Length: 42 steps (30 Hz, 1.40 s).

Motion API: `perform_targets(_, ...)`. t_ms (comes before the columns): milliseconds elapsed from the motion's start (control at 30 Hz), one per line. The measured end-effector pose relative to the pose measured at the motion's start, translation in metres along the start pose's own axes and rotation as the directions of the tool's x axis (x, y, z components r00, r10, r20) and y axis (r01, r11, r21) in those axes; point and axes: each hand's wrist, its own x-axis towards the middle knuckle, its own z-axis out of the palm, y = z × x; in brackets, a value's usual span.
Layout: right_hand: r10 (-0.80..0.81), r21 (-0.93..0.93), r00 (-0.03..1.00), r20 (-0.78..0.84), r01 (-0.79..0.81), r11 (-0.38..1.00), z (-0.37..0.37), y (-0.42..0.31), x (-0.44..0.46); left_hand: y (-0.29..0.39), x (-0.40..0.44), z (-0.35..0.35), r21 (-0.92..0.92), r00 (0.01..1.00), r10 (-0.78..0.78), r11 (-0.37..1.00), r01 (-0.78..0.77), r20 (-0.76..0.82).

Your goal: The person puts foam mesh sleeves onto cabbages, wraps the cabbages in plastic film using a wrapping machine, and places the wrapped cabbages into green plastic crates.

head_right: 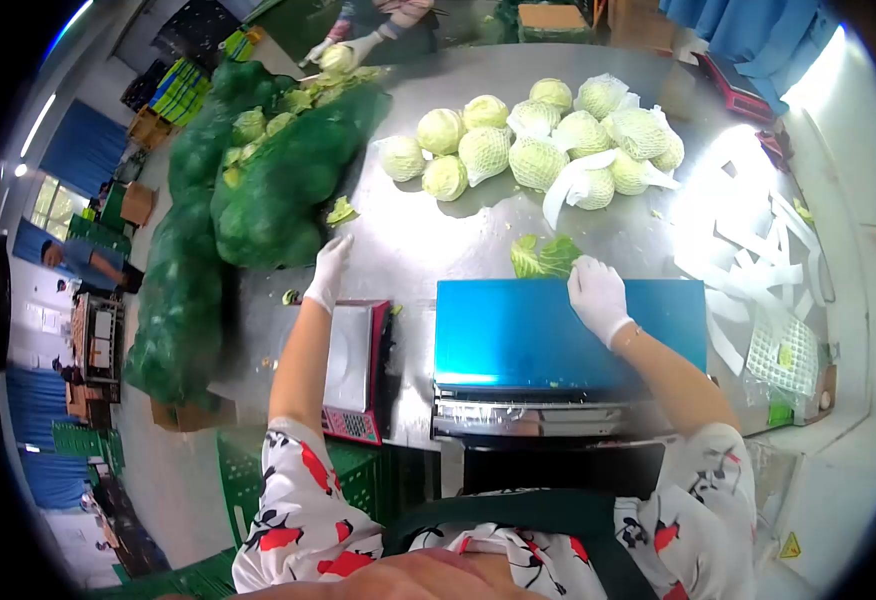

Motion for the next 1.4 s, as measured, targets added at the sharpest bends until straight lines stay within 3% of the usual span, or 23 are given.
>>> perform_targets(100, 0.069, 0.063, 0.996, 0.056, -0.072, 0.995, -0.012, -0.005, 0.002, 0.001, 0.096, 0.051, -0.070, 0.993, -0.110, 0.991, 0.113, 0.050)
perform_targets(133, 0.072, 0.061, 0.995, 0.074, -0.076, 0.995, -0.015, -0.007, 0.004, 0.015, 0.108, 0.086, -0.093, 0.984, -0.076, 0.994, 0.062, -0.161)
perform_targets(167, 0.065, 0.061, 0.993, 0.096, -0.071, 0.996, -0.016, -0.007, 0.006, -0.001, 0.155, 0.099, -0.131, 0.996, 0.076, 0.989, -0.068, 0.054)
perform_targets(200, 0.085, 0.061, 0.989, 0.118, -0.093, 0.994, -0.018, -0.007, 0.004, 0.033, 0.142, 0.123, -0.137, 0.999, 0.034, 0.990, -0.033, 0.003)
perform_targets(233, 0.088, 0.068, 0.987, 0.134, -0.098, 0.993, -0.018, -0.009, 0.003, 0.006, 0.193, 0.149, -0.203, 0.986, 0.112, 0.970, -0.135, -0.123)
perform_targets(333, 0.050, 0.065, 0.986, 0.162, -0.061, 0.996, -0.017, -0.009, 0.016, -0.014, 0.270, 0.192, -0.161, 0.989, 0.103, 0.980, -0.118, -0.103)
perform_targets(400, 0.093, 0.052, 0.968, 0.231, -0.108, 0.993, -0.025, -0.011, 0.017, 0.004, 0.262, 0.207, -0.091, 0.984, 0.089, 0.990, -0.104, -0.156)
perform_targets(467, 0.116, 0.038, 0.969, 0.218, -0.127, 0.991, -0.028, -0.011, 0.017, 0.010, 0.253, 0.210, 0.076, 0.932, 0.245, 0.970, -0.233, -0.267)
perform_targets(533, 0.079, 0.048, 0.979, 0.188, -0.089, 0.995, -0.023, -0.010, 0.018, 0.000, 0.260, 0.200, 0.068, 0.888, 0.360, 0.932, -0.356, -0.287)
perform_targets(567, 0.089, 0.043, 0.975, 0.202, -0.100, 0.994, -0.021, -0.011, 0.017, -0.004, 0.259, 0.194, -0.009, 0.897, 0.360, 0.927, -0.374, -0.256)
perform_targets(633, 0.100, 0.024, 0.972, 0.215, -0.108, 0.994, -0.024, -0.012, 0.019, 0.005, 0.244, 0.183, -0.386, 0.977, 0.178, 0.899, -0.209, -0.113)
perform_targets(700, 0.098, 0.035, 0.975, 0.202, -0.107, 0.994, -0.024, -0.010, 0.018, 0.035, 0.186, 0.156, -0.774, 0.966, -0.082, 0.583, 0.247, 0.247)
perform_targets(767, 0.085, 0.046, 0.978, 0.190, -0.096, 0.994, -0.022, -0.009, 0.016, 0.037, 0.146, 0.133, -0.884, 0.948, 0.014, 0.365, 0.291, 0.318)
perform_targets(833, 0.075, 0.049, 0.982, 0.171, -0.084, 0.995, -0.021, -0.007, 0.014, 0.045, 0.083, 0.108, -0.912, 0.970, -0.014, 0.337, 0.232, 0.242)
perform_targets(933, 0.070, 0.046, 0.984, 0.162, -0.079, 0.996, -0.018, -0.004, 0.011, 0.058, -0.009, 0.066, -0.934, 0.954, 0.198, 0.323, 0.154, 0.226)
perform_targets(1033, 0.045, 0.050, 0.982, 0.181, -0.055, 0.997, -0.023, -0.006, 0.010, 0.049, -0.069, 0.033, -0.882, 0.984, 0.177, 0.461, -0.093, -0.011)
perform_targets(1133, 0.037, 0.053, 0.987, 0.158, -0.046, 0.998, -0.018, -0.001, 0.009, 0.042, -0.147, 0.002, -0.486, 0.912, 0.239, 0.785, -0.383, -0.332)
perform_targets(1167, 0.030, 0.065, 0.987, 0.156, -0.040, 0.997, -0.017, 0.000, 0.010, 0.030, -0.170, -0.007, -0.317, 0.868, 0.247, 0.859, -0.402, -0.431)
perform_targets(1267, 0.046, 0.088, 0.983, 0.177, -0.063, 0.994, -0.015, 0.003, 0.009, -0.029, -0.213, -0.032, -0.204, 0.788, 0.157, 0.919, -0.338, -0.595)
perform_targets(1300, 0.070, 0.079, 0.977, 0.201, -0.088, 0.993, -0.016, 0.003, 0.009, -0.058, -0.217, -0.044, -0.012, 0.754, 0.248, 0.947, -0.322, -0.608)
perform_targets(1333, 0.097, 0.067, 0.970, 0.223, -0.115, 0.991, -0.016, 0.004, 0.008, -0.059, -0.226, -0.047, -0.035, 0.767, 0.213, 0.956, -0.292, -0.605)
perform_targets(1400, 0.064, 0.229, 0.989, 0.132, -0.094, 0.969, -0.011, 0.011, 0.005, -0.057, -0.234, -0.051, -0.029, 0.825, 0.170, 0.975, -0.220, -0.539)
